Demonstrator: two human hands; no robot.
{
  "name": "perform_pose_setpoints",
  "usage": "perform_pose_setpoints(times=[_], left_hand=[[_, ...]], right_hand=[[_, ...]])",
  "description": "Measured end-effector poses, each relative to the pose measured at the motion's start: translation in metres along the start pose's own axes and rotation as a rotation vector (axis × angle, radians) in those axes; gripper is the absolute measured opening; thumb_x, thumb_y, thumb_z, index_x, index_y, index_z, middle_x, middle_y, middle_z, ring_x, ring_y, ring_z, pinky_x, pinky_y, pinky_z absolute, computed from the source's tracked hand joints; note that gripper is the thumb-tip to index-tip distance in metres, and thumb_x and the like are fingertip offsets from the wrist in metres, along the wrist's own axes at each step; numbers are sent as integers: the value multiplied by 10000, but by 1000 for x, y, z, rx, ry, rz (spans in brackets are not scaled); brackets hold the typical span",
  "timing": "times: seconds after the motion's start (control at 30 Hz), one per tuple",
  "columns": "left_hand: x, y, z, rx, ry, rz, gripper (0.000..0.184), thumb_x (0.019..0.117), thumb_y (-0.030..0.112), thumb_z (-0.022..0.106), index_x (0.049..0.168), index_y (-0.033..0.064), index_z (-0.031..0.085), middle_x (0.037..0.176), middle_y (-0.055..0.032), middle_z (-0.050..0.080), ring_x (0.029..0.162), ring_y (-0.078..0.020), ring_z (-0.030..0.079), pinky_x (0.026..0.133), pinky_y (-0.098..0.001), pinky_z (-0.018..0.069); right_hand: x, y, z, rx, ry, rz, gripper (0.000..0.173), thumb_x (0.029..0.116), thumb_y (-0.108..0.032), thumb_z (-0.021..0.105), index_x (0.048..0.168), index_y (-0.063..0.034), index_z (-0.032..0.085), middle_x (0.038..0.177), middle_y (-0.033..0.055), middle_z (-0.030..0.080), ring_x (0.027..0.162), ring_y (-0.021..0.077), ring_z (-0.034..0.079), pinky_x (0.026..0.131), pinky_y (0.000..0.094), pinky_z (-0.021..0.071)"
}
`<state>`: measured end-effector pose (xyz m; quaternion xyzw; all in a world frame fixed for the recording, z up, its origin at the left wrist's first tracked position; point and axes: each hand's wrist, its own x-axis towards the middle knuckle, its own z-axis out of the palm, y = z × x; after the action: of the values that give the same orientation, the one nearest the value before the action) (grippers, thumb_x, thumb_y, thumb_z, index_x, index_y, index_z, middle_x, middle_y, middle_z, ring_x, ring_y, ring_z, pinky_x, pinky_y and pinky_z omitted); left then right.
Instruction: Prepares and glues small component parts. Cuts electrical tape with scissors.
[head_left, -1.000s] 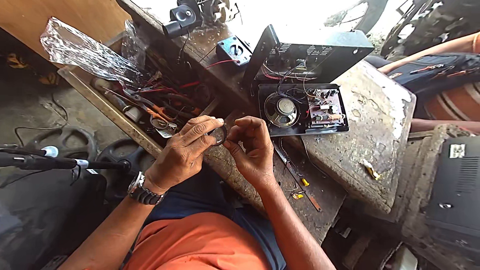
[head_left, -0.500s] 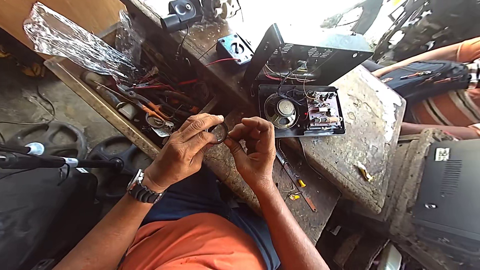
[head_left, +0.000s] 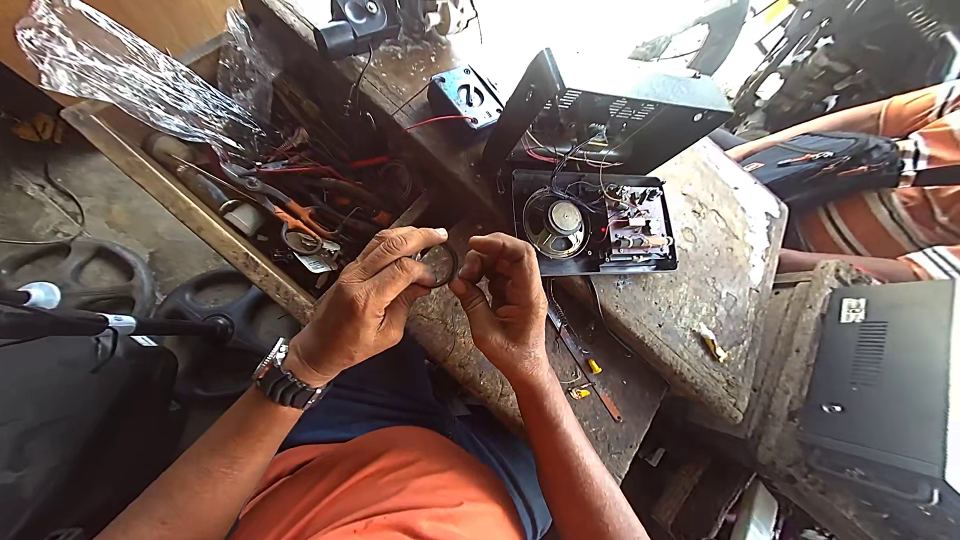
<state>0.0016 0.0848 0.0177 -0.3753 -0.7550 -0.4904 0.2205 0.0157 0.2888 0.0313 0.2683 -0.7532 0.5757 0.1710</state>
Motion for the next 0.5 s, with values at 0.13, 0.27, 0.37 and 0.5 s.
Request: perform_pose_setpoints(times=[0.13, 0.27, 0.37, 0.5], left_hand=[[0, -1, -3, 12, 9, 19, 104, 962, 21, 617, 927, -29, 702, 1344, -220, 622, 1337, -315, 555, 1153, -432, 458], [0, -2, -7, 26, 13, 31, 99, 954, 3, 617, 931, -38, 704, 1343, -223, 622, 1343, -322, 550, 1155, -437, 458], [0, -1, -9, 40, 5, 32, 97, 948, -7, 617, 934, -39, 708, 1350, -220, 619, 1347, -321, 546, 1159, -434, 454], [1, 1, -8, 66, -26, 37, 102, 948, -11, 618, 950, -34, 718, 1355, -210, 621, 1349, -322, 544, 1161, -435, 452]], right_hand=[[3, -1, -7, -252, 134, -159, 224, 986, -225, 664, 824, -73, 693, 773, 8, 657, 825, 143, 609, 797, 358, 475], [2, -4, -8, -307, 142, -142, 240, 958, -111, 691, 1182, -28, 668, 1090, 77, 679, 1088, 216, 629, 951, 403, 539], [3, -5, -3, -317, 166, -154, 454, 853, 21, 742, 1275, -19, 579, 1113, 97, 716, 1138, 267, 653, 992, 433, 568], [0, -3, 1, -393, 179, -164, 581, 826, 36, 753, 1345, -34, 500, 1003, 74, 748, 1023, 238, 703, 910, 416, 602]])
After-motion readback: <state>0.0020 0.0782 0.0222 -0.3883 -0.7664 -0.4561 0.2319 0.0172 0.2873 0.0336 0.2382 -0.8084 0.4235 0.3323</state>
